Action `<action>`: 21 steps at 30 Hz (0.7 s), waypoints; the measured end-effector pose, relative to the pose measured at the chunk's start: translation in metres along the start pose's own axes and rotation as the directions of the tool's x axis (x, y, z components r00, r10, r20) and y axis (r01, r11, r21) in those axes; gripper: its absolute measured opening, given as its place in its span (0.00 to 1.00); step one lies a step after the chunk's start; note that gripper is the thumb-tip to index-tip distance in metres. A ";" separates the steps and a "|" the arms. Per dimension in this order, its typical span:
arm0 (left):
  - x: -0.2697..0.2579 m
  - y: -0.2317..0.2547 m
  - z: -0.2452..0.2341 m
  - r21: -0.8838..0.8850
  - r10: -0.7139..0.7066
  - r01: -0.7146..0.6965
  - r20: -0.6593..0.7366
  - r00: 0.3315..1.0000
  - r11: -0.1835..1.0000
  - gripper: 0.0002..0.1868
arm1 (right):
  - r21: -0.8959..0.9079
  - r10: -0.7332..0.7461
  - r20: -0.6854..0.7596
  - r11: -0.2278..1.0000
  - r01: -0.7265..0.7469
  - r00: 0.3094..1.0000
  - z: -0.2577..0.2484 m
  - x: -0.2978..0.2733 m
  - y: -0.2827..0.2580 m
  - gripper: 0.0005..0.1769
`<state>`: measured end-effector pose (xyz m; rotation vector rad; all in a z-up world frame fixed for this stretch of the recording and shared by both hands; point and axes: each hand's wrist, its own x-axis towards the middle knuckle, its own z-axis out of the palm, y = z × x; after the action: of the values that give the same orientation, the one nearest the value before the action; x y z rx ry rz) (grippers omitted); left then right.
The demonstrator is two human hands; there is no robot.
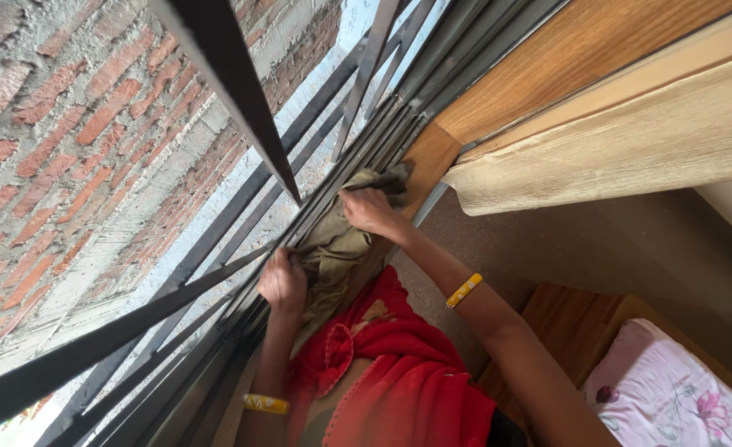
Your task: The person cleans a window track by hand using a cloth, moving the cloth along the metal grooves and wiping the surrounding wooden frame.
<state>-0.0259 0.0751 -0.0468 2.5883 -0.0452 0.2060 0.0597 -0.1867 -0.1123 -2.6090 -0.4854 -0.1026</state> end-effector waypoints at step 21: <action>0.058 0.044 0.031 0.275 0.035 -0.283 0.657 0.753 0.919 0.31 | 0.009 0.074 0.274 0.997 -0.080 0.959 -0.056 0.003 -0.041 0.28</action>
<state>0.0327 0.0216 -0.0417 2.8910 -0.5342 -0.6978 0.0488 -0.1789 -0.0441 -2.6304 -0.4749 0.2912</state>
